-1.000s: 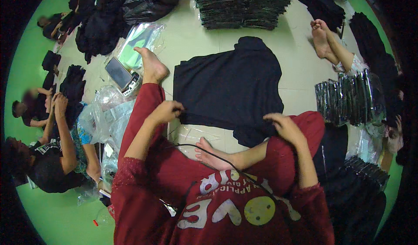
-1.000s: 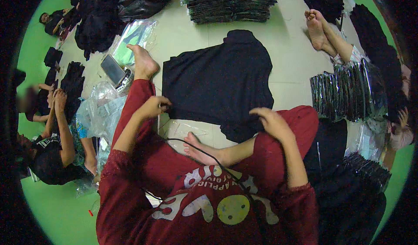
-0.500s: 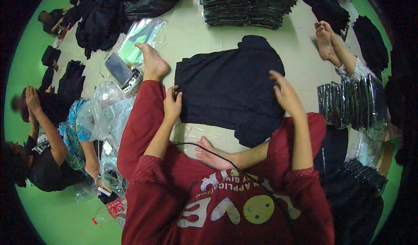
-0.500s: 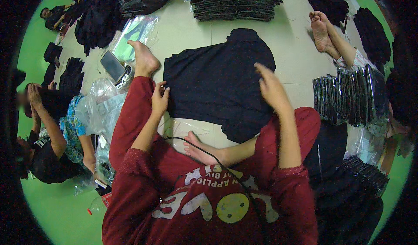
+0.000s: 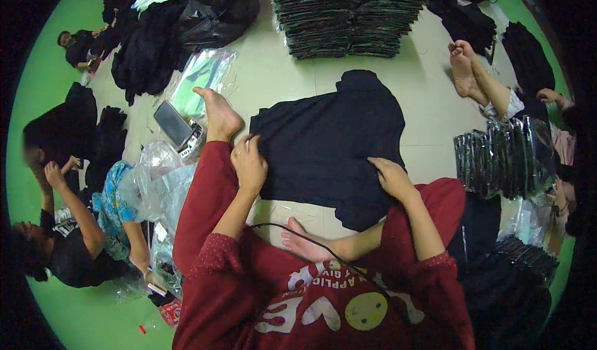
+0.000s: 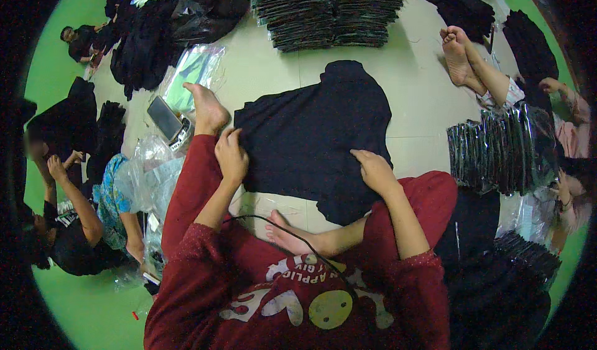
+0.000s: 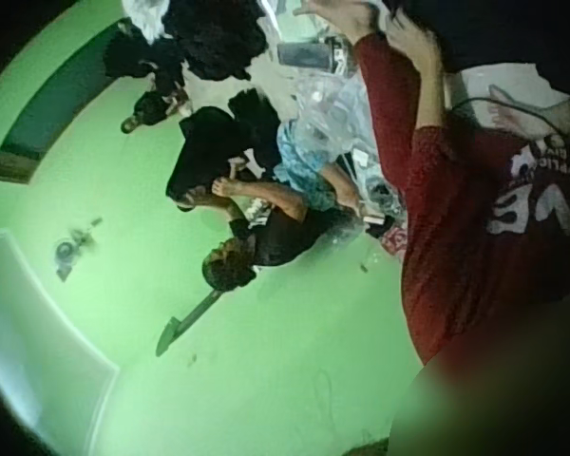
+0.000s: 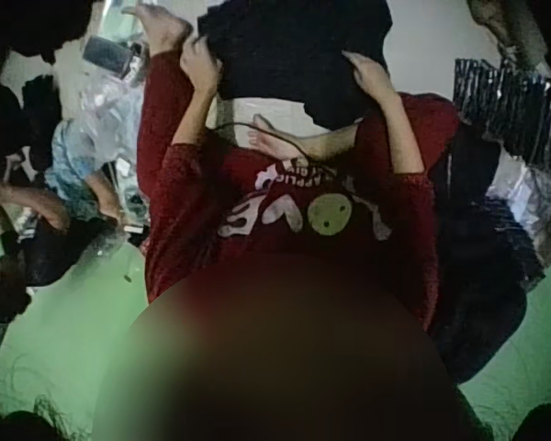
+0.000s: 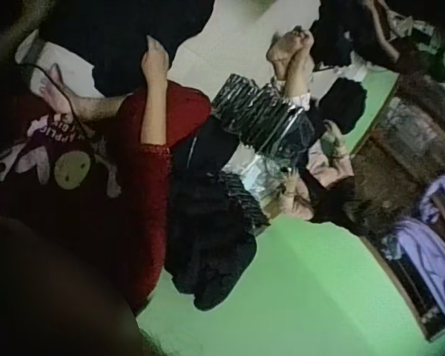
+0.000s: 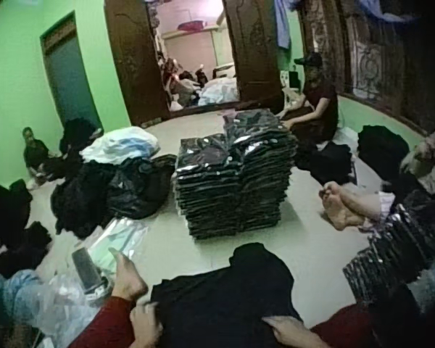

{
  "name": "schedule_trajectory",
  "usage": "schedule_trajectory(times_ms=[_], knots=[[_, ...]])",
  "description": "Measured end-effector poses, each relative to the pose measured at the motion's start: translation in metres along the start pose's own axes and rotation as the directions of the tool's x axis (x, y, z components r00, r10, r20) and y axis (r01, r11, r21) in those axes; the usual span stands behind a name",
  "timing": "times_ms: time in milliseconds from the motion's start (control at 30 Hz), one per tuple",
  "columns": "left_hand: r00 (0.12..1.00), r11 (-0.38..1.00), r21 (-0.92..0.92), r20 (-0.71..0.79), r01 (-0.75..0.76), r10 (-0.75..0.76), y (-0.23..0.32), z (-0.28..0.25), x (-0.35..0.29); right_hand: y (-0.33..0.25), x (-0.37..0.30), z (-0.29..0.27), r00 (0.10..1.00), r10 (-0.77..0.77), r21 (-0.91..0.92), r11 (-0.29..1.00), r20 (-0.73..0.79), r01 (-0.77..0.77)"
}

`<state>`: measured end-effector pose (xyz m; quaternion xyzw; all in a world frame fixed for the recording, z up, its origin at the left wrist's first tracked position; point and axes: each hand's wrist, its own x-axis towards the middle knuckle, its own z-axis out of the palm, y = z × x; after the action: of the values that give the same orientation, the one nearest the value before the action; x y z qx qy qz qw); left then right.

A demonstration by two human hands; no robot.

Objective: The person sits on the floor and folds black garments, then places them into clear plastic bags. They stack the packaged items into a pile and continue folding and bagging more garments. Other people are visible in the background performing similar tasks.

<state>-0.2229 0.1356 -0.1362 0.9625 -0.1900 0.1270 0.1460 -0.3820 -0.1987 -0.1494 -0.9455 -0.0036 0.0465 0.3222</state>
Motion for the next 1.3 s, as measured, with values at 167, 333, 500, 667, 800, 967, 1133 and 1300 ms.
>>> schedule_trajectory(times_ms=[167, 333, 500, 667, 800, 967, 1133, 1300], knots=[[0.939, 0.849, -0.483, 0.140, -0.212, 0.314, 0.087, 0.045, 0.097, -0.008, 0.000, 0.015, 0.995, -0.079, -0.201, 0.977, -0.053, 0.067], [0.807, 0.915, -0.303, 0.589, 0.267, -0.040, 0.150, 0.111, 0.185, -0.008, 0.000, 0.010, 0.997, -0.042, -0.141, 0.989, -0.071, 0.032], [0.660, 0.644, -0.536, 0.749, 0.546, 0.063, 0.139, 0.138, 0.222, -0.009, 0.001, 0.008, 0.997, -0.037, -0.126, 0.992, -0.066, 0.029], [0.568, 0.359, -0.559, 0.818, 0.747, 0.093, 0.145, 0.141, 0.230, -0.011, 0.005, 0.004, 0.999, 0.001, -0.087, 0.996, -0.037, -0.004], [0.699, 0.443, -0.650, 0.711, 0.618, 0.070, 0.169, 0.137, 0.229, -0.010, 0.006, 0.002, 0.999, 0.034, -0.032, 0.999, 0.005, -0.033], [0.896, 0.534, -0.808, 0.018, -0.249, 0.444, 0.185, 0.100, 0.174, 0.005, 0.008, -0.015, 0.980, 0.172, 0.350, 0.916, 0.095, -0.195], [0.617, 0.544, -0.577, 0.086, -0.609, 0.782, 0.174, 0.062, 0.062, 0.016, 0.004, -0.064, 0.974, 0.226, 0.397, 0.893, 0.016, -0.213], [0.619, 0.566, -0.587, 0.135, -0.579, 0.774, 0.169, 0.076, 0.031, 0.015, 0.019, -0.108, 0.978, 0.158, 0.373, 0.923, -0.136, -0.097]])
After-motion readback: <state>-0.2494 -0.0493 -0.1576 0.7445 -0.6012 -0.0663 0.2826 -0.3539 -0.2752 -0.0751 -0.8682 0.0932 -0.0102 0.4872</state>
